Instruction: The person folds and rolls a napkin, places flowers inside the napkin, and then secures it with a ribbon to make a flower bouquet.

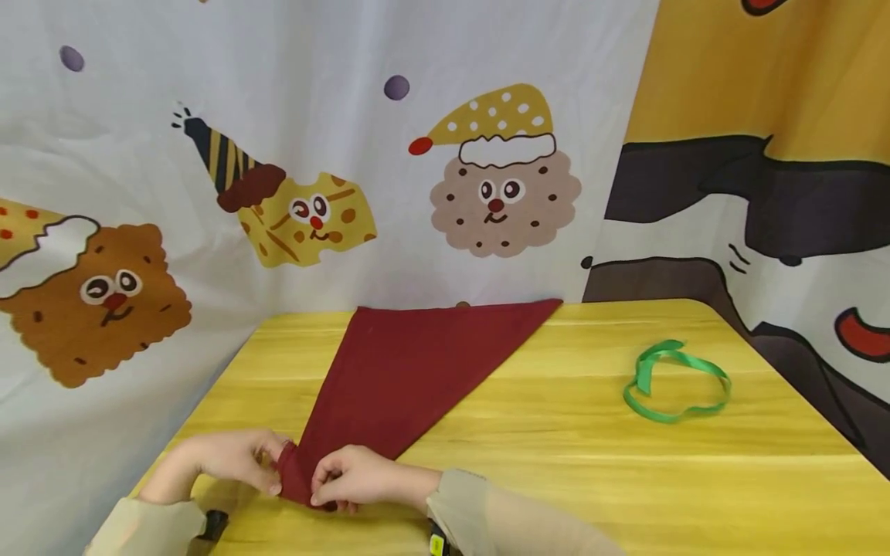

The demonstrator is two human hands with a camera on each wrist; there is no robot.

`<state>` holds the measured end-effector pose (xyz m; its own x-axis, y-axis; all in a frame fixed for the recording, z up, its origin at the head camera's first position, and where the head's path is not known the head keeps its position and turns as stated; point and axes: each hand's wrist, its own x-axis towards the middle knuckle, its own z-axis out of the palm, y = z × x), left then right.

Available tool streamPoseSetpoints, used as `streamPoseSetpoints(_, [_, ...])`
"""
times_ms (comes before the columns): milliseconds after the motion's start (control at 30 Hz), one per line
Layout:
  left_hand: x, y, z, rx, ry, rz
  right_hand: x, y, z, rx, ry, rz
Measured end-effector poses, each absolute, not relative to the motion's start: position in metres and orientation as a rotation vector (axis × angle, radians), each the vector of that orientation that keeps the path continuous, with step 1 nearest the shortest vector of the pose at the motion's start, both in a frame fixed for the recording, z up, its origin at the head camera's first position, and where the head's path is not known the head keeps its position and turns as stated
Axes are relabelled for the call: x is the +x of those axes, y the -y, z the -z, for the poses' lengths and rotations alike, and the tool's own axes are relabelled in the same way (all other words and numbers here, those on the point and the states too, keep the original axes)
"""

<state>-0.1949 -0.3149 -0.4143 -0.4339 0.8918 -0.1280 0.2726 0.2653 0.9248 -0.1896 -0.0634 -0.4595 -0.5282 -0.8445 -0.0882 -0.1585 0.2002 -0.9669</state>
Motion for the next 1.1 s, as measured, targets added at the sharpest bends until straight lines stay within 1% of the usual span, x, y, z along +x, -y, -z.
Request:
streamPoseSetpoints(333, [-0.205,0.308,0.407,1.081,-1.872,-1.089,-0.190,0.062,0.457,-0.961,-1.822,1.357])
streamPoseSetpoints(467, [-0.207,0.304,0.404,1.071,-1.932,-1.036,-0.192,0.061,0.457,-0.883,-1.790,1.457])
streamPoseSetpoints(633, [-0.209,0.298,0.403,1.079,-1.989,-0.983,-0.194,0.061,0.453,-0.730,-1.685,1.711])
streamPoseSetpoints(733, [-0.209,0.295,0.404,1.081,-2.003,-0.966,-0.196,0.060,0.450,-0.704,-1.750,1.780])
streamPoseSetpoints(900, [-0.208,0.289,0.406,1.008,-2.040,-0.961,-0.203,0.055,0.449,-0.809,-2.004,1.672])
streamPoseSetpoints(1100, [-0.203,0.288,0.406,0.910,-2.024,-0.989,-0.206,0.051,0.449,-1.000,-2.102,1.463])
